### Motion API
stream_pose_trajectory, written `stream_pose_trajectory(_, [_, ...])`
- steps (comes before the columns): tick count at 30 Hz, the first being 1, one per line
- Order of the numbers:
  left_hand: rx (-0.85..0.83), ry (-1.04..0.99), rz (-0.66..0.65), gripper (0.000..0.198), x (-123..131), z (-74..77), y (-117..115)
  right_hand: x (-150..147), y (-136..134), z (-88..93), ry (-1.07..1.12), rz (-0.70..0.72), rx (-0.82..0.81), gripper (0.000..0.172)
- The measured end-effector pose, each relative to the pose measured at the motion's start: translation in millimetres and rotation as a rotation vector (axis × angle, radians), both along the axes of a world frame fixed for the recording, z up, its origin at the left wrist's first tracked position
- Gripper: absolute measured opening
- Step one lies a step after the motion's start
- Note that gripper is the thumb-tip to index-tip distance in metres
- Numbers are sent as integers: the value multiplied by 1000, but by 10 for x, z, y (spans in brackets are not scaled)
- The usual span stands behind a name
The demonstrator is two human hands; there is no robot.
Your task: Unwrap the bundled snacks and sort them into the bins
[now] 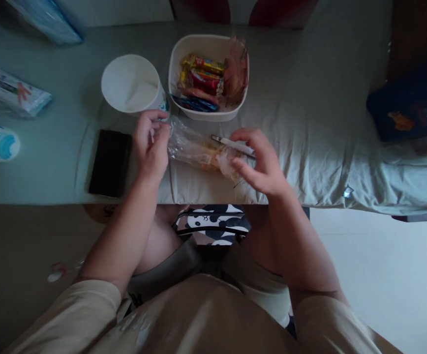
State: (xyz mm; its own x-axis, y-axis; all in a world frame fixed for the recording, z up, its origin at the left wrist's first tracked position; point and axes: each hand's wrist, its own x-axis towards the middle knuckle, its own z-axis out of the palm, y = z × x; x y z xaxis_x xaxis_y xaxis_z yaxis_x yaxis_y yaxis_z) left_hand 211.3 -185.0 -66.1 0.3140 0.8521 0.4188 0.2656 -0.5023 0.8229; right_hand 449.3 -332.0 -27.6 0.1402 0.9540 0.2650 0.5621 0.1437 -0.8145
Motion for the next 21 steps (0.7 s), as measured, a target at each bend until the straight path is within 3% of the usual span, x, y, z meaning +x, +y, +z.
stream_pose_trajectory(2, [145, 88, -76, 47, 9, 182, -128, -67, 8, 36, -98, 170, -12, 38])
stream_pose_trajectory(4, [214, 235, -235, 44, 32, 293, -247, -104, 18, 39, -165, 189, -20, 28])
stream_pose_trajectory(6, [186, 387, -331, 37, 61, 320, -323, -105, 22, 22, -194, 104, -22, 21])
stream_pose_trajectory(8, [139, 457, -333, 23, 80, 296, -339, -91, 16, 12, -197, -8, -15, 16])
stream_pose_trajectory(12, [128, 363, -281, 15, 62, 257, -263, -88, -1, 29, -184, -190, 36, 10])
stream_pose_trajectory(17, [127, 200, -207, 10, -7, 322, -228, 23, 21, -38, -71, -384, 49, 9])
stream_pose_trajectory(19, [87, 153, -255, 8, -25, 374, -255, 154, 45, -96, -5, -491, 75, 9])
stream_pose_trajectory(21, [-15, 161, -390, 7, -33, 433, -294, 287, 60, -139, 38, -613, 136, 7])
